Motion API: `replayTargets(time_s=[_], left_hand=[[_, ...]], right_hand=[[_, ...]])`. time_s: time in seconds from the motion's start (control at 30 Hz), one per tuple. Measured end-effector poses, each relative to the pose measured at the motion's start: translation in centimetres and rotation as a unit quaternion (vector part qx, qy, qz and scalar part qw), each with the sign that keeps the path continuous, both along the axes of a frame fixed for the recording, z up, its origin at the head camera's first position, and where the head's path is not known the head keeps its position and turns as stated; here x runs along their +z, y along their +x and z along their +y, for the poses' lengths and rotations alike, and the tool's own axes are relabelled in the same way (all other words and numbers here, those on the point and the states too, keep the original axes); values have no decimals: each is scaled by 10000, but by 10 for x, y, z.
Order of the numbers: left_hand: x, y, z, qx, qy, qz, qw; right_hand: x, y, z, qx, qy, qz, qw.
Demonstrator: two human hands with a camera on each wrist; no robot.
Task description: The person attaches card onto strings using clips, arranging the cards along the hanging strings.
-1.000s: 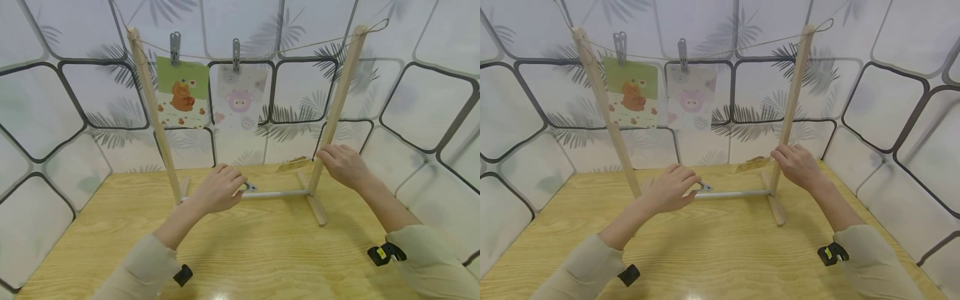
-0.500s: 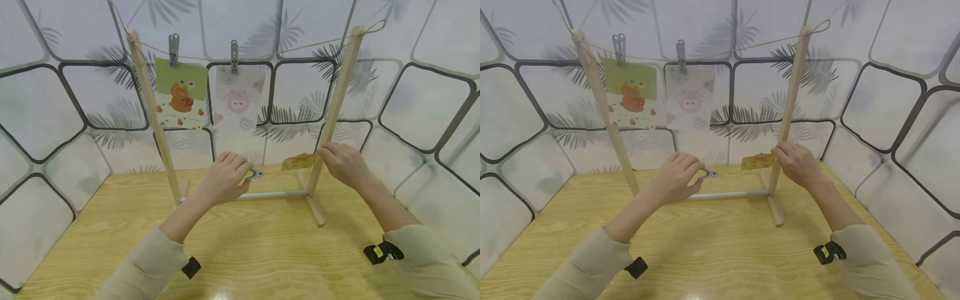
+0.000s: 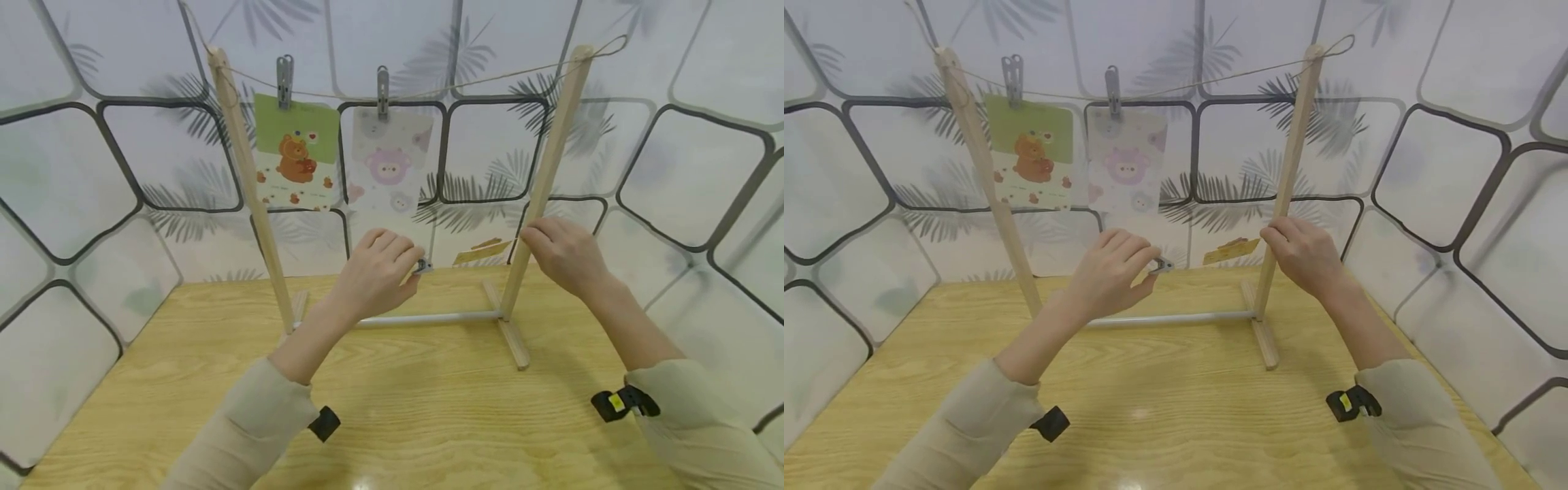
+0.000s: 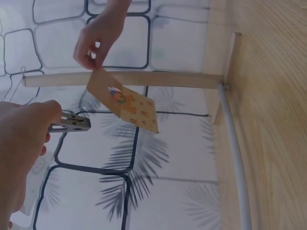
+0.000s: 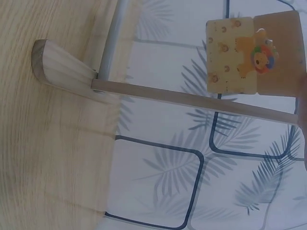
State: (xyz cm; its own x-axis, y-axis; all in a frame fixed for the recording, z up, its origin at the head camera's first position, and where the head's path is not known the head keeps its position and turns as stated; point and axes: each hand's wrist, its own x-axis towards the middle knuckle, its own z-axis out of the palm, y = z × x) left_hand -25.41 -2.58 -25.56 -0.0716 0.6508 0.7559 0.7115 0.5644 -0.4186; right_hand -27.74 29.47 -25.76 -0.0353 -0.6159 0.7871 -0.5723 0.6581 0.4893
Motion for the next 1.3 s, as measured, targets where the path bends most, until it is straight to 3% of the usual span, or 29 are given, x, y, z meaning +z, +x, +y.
replayTargets(time_s=[0.43,0.83,1.1,1.3], left_hand=[[22,-1,10,-202,294,120,9993],[40,2,18,-296,461,209,9983],[57,3,19,-564,837,177,9947],[73,4,19,-437,1061,277,9930]], right_hand=[[18,2,3,-172,362,120,9991],[28,4,0,-461,-42,157,9988],[37,4,-5,-528,-201,164,9983],[41,3,-6,-618,-229,138,9977]])
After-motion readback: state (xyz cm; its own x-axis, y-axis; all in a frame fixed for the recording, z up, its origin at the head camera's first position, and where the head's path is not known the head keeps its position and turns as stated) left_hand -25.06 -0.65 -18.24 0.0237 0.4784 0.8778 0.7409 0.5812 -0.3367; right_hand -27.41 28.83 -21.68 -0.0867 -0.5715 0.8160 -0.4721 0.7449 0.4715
